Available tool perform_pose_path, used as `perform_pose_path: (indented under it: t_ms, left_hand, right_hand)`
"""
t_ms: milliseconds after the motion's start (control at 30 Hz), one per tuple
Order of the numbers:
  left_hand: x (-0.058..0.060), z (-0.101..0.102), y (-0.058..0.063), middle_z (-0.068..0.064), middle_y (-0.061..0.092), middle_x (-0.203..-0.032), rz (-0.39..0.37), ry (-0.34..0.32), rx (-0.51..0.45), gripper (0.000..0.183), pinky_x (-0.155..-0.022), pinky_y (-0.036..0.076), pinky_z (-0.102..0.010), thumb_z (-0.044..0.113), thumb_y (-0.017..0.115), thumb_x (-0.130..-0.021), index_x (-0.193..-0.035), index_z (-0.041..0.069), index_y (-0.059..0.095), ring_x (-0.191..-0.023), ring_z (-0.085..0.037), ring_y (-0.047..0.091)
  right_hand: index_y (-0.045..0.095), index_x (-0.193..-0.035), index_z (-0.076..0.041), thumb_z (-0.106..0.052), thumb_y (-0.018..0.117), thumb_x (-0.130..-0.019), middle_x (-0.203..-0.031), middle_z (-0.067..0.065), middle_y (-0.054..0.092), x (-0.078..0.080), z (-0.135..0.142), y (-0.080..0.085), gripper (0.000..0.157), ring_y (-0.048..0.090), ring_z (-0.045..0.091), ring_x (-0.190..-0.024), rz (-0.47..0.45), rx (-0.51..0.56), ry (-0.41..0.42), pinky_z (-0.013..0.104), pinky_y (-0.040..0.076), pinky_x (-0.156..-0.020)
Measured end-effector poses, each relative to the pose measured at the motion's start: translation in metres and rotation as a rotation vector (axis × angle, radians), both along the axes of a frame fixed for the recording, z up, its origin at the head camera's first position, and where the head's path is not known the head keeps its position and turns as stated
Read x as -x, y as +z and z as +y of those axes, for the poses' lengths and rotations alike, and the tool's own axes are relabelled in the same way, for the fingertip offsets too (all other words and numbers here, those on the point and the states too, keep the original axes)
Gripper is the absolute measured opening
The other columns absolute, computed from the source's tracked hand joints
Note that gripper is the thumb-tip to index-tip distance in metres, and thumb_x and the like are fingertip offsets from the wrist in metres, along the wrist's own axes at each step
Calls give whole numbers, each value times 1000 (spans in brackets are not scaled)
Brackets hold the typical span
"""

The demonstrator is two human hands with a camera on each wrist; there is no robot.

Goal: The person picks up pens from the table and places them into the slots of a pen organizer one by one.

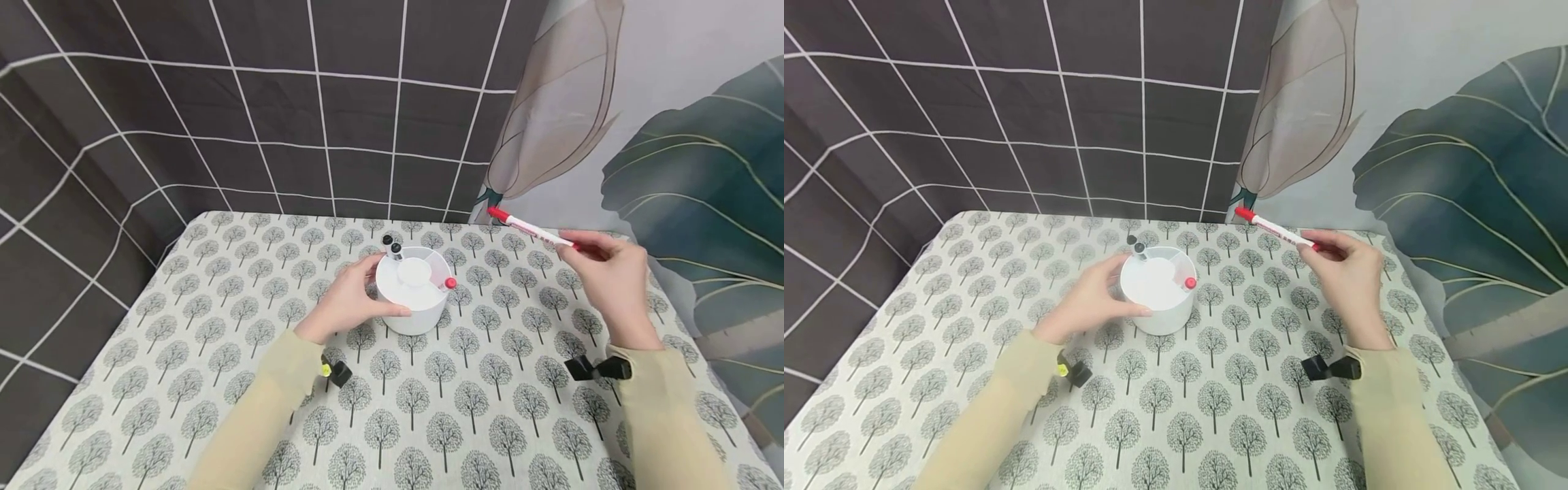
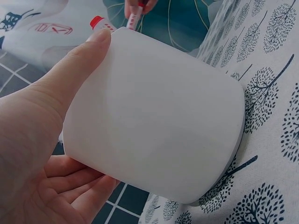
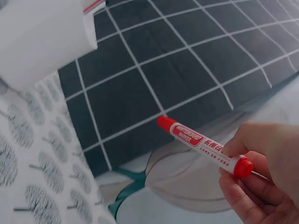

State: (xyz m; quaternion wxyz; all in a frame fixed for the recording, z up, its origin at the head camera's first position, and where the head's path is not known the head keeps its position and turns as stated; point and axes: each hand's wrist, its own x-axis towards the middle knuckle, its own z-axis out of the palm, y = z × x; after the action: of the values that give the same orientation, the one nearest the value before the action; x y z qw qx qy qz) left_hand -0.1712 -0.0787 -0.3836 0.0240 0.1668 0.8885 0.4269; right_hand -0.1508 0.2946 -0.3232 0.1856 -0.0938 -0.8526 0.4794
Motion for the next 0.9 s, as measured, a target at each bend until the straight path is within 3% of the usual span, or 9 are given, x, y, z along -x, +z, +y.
perform_pose_path:
  t_ms: [367,667,900]
  left_hand:
    - [0,-1,2,4,51,-131,-13,-16,-17,114,-99,37,-40,68,80,-46,-140,19,40,-117,-13,48]
    - [-1,0,3,6,50,-131,-20,-6,-2,113,-99,36,-43,68,80,-46,-140,21,40,-119,-12,46]
    - [-2,1,4,5,49,-133,-28,3,9,116,-98,36,-45,70,78,-45,-141,20,39,-119,-14,45]
  right_hand:
    - [72,-108,-11,-17,77,-78,-94,2,66,6,-14,18,31,62,11,-81,100,114,4,13,48,-68]
    - [71,-104,-1,-6,81,-71,-91,9,66,4,-29,29,35,62,16,-79,258,372,109,16,49,-73]
    - [70,-105,1,-6,81,-71,-92,12,68,4,-42,36,36,61,19,-79,341,409,166,18,49,-73]
